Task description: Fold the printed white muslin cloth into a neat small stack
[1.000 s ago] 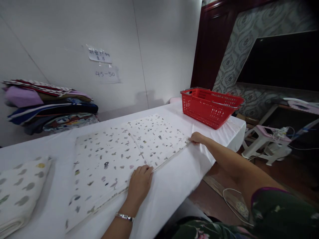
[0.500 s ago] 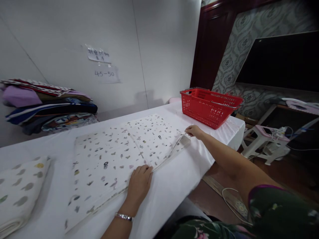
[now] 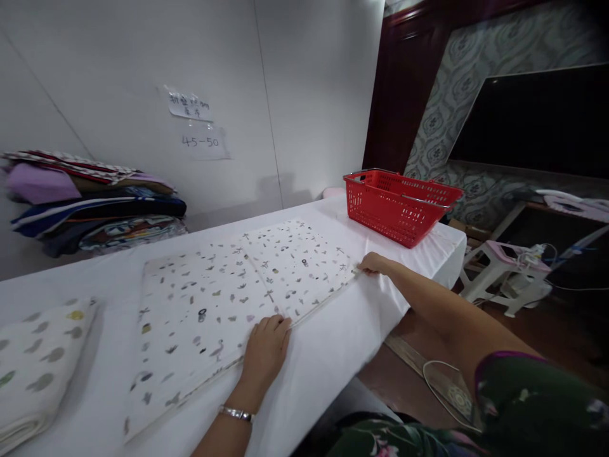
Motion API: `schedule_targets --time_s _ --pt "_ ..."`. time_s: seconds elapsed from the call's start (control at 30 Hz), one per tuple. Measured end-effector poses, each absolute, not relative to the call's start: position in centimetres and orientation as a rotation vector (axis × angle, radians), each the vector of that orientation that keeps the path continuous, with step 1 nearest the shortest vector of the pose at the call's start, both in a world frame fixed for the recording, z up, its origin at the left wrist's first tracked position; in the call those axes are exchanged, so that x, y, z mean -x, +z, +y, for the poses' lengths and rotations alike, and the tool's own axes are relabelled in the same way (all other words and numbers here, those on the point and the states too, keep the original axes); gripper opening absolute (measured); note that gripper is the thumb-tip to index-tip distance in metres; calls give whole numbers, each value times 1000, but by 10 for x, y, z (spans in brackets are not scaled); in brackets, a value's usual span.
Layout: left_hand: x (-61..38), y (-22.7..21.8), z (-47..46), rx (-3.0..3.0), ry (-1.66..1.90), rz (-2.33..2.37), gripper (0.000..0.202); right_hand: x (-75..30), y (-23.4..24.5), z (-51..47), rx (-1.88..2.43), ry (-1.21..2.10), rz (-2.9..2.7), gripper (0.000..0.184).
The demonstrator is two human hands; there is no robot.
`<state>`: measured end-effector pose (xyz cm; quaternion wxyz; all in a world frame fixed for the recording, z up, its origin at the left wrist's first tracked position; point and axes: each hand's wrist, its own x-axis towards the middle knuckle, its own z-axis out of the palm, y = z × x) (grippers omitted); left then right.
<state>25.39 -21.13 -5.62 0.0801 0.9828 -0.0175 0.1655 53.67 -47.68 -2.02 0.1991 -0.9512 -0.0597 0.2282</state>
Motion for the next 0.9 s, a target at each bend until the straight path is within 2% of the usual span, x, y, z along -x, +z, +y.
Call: schedule_targets --time_s 0.4,0.9 --pt "-254 -57 -212 -2951 488 -43 25 -536 -20 -467 2616 587 16 22" --pt "-253 -57 -211 -2950 515 -71 25 -532 -13 -464 2457 711 173 29"
